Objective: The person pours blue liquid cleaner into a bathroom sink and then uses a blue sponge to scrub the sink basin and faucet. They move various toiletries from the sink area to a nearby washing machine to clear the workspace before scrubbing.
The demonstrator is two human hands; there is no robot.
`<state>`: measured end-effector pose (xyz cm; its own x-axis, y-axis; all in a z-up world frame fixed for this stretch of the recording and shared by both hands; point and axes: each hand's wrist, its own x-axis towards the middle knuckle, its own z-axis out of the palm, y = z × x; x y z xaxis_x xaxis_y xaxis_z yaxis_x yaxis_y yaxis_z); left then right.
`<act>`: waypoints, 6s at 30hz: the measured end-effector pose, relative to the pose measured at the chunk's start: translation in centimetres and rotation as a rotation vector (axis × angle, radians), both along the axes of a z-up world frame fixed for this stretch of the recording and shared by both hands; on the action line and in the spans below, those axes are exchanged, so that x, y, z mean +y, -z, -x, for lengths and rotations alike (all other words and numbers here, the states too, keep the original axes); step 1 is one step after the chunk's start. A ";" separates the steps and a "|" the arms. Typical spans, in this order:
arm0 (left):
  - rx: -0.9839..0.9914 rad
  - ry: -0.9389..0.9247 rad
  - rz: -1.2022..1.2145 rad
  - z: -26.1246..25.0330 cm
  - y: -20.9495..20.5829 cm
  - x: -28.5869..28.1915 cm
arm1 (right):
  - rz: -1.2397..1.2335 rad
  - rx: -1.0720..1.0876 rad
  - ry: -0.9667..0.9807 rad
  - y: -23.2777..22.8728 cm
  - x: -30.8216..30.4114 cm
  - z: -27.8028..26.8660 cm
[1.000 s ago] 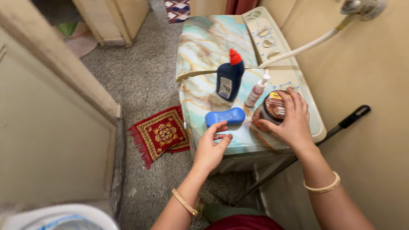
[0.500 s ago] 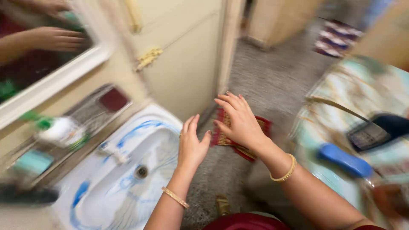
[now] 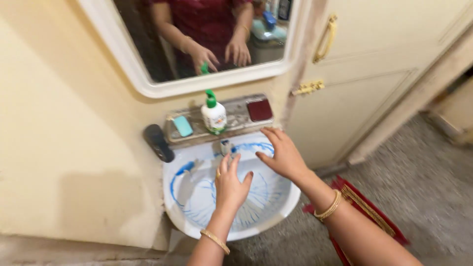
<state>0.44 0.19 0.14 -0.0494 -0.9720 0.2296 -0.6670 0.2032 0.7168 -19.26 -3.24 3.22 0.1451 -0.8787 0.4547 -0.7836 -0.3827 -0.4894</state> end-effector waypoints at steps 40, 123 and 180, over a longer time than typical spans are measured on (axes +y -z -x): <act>0.522 0.084 0.420 1.7 0.4 2.8 | -0.663 -1.352 -0.350 1.9 5.1 -1.0; 0.328 1.550 -0.367 42.4 5.3 29.8 | 0.269 0.033 1.551 3.6 44.7 14.8; 0.989 -0.385 -0.424 -9.7 -0.8 -14.6 | -0.109 -0.273 0.077 -1.6 -13.7 1.6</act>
<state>10.10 -14.44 0.97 0.2885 -0.8920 -0.3481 0.2622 -0.2760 0.9247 -20.87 -16.96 4.77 -0.0385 -0.9283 0.3699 -0.6418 -0.2608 -0.7211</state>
